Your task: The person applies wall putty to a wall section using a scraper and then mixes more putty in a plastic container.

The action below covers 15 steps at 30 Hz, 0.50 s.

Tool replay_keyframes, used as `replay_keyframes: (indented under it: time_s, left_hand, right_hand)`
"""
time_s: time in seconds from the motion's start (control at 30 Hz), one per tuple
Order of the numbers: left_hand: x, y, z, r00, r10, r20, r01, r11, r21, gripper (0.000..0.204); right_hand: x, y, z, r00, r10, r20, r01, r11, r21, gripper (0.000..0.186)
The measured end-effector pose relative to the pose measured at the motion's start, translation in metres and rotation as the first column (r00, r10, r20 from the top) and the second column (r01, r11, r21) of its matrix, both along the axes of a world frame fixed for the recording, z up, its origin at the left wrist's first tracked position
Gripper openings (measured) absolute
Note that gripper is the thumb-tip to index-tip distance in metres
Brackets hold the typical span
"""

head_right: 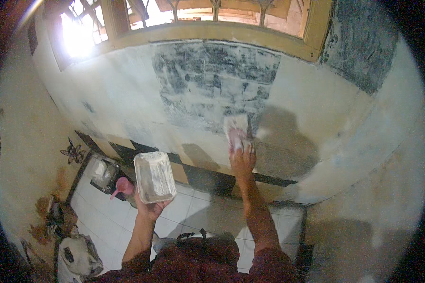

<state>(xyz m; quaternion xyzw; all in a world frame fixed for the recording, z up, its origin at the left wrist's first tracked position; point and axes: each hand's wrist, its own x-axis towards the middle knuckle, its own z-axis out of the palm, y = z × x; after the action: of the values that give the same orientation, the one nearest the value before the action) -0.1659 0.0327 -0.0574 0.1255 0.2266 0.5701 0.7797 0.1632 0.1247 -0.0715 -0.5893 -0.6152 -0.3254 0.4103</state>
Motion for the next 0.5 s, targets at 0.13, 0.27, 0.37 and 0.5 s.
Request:
replay_keyframes:
  time_s: [0.13, 0.27, 0.37, 0.5]
  left_hand:
    - [0.022, -0.008, 0.001, 0.998, 0.052, 0.021, -0.052, 0.999, -0.002, 0.069]
    - [0.038, -0.007, 0.000, 0.996, 0.083, 0.025, -0.084, 0.996, 0.041, 0.067]
    - [0.045, -0.010, -0.009, 0.995, 0.088, 0.051, -0.090, 0.995, 0.031, 0.067]
    - [0.039, -0.015, -0.015, 0.989, 0.136, 0.065, -0.138, 0.990, 0.028, 0.067]
  right_hand:
    - [0.028, 0.027, 0.052, 0.917, 0.072, 0.392, -0.128, 0.985, 0.119, 0.033]
    - [0.038, 0.048, 0.065, 0.865, 0.210, 0.456, -0.159, 0.976, -0.148, 0.009]
    - [0.057, 0.073, -0.009, 0.856, 0.155, 0.492, 0.050, 0.924, -0.379, 0.022]
    - [0.028, 0.057, -0.044, 0.747, 0.222, 0.627, -0.246, 0.968, -0.049, 0.039]
